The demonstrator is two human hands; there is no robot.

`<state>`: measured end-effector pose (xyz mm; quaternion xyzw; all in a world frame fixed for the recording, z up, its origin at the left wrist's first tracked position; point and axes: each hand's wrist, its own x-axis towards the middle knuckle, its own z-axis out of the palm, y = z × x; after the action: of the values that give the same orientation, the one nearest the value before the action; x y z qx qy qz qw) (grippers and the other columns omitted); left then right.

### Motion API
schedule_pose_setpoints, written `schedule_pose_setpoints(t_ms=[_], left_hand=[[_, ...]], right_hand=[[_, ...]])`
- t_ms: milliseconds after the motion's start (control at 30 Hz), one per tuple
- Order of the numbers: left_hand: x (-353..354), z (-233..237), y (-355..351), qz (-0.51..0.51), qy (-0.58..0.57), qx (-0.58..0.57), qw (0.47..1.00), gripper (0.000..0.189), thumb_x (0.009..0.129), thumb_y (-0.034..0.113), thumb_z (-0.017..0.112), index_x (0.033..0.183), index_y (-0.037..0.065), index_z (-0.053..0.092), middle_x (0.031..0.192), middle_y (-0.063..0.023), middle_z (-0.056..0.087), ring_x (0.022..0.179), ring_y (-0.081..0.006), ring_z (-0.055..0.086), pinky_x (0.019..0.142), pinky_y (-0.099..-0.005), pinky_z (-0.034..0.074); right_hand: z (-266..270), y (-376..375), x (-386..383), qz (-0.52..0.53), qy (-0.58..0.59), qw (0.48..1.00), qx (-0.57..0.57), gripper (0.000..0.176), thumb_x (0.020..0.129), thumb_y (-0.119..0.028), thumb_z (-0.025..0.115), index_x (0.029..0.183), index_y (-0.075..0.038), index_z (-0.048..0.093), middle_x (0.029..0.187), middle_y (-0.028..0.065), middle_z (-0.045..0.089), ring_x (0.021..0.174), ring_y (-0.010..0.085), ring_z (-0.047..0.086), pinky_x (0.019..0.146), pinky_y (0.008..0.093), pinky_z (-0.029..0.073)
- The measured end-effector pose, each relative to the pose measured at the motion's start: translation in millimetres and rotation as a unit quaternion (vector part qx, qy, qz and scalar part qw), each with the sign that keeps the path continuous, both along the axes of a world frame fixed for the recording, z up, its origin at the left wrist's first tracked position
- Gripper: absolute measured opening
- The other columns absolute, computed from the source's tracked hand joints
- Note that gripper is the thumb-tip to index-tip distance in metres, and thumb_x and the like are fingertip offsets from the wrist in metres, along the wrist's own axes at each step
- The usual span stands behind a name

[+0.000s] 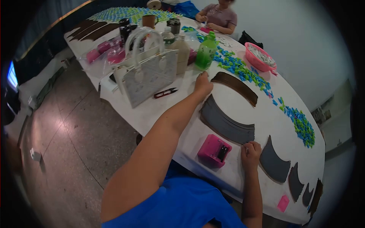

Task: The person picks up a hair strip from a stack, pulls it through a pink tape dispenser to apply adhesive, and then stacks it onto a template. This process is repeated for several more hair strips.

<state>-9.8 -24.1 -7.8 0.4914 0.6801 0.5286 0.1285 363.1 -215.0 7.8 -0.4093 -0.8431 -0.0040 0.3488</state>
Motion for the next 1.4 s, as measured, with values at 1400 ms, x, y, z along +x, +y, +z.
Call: schedule_pose_setpoints(t_ms=[1400], left_hand=[[82.5, 133.5, -238.2, -0.405, 0.485, 0.116, 0.767, 0.007, 0.083, 0.008, 0.071, 0.09, 0.008, 0.072, 0.087, -0.0068, 0.068, 0.087, -0.0269, 0.07, 0.075, -0.0426, 0.057]], right_hand=[[91.8, -42.6, -43.1, 0.122, 0.021, 0.98, -0.154, 0.01, 0.092, -0.003, 0.074, 0.101, 0.0, 0.069, 0.093, 0.0109, 0.07, 0.074, 0.0214, 0.067, 0.065, 0.0321, 0.055]])
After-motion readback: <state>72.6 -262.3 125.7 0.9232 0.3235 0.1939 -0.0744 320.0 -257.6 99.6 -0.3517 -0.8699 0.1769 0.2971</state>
